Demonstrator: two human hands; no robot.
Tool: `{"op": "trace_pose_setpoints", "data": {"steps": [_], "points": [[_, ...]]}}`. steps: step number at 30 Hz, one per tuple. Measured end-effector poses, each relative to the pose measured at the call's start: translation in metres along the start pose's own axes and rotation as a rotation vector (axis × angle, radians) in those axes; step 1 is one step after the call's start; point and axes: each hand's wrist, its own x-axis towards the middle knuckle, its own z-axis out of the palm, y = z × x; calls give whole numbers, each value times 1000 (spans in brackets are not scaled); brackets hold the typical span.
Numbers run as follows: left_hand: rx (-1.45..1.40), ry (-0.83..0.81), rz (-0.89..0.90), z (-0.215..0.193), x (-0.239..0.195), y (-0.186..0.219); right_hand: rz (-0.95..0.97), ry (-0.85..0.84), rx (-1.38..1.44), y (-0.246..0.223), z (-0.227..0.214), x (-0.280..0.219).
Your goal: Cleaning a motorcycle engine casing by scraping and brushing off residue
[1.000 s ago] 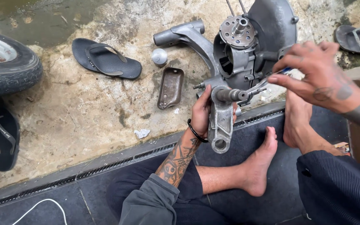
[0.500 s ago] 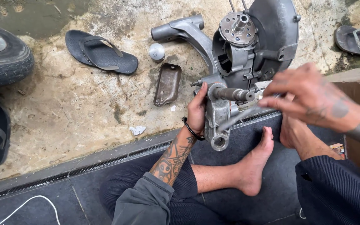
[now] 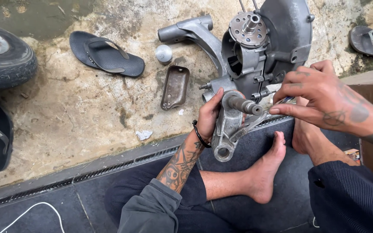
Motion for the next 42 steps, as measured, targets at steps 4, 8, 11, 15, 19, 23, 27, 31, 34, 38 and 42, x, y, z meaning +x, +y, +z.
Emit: {"op": "trace_pose_setpoints", "data": {"steps": [4,8,11,15,19,23,27,31,34,38,42], "points": [[-137,36,-116,-6,-2,-5,13,80,-62,-7,-2,3],[-161,-32,-173,-4,-4,-3,-7,67,-99,2,2,5],[-140,70,-246,-6,-2,-3,-1,77,-151,-5,-6,9],[-98,-22,-169,-6,-3,-3,8,4,-89,-7,0,6],[-134,14,-262,-15,-1,-6,-43,202,-230,-9,-2,-1],[-165,8,-233,-15,0,-2,-102,398,-518,2,-14,-15],[-99,140,-266,-20,1,2,-137,481,-316,23,-13,-54],[-33,-24,-145,-16,1,2,734,453,136,88,131,-46],[3,88,-131,-18,5,-2,1222,513,405,38,155,-27],[-9,203,-105,-12,4,-8,1437,583,618,-15,104,-2],[69,238,23,-29,5,-21,950,376,6,25,143,-29]]}}
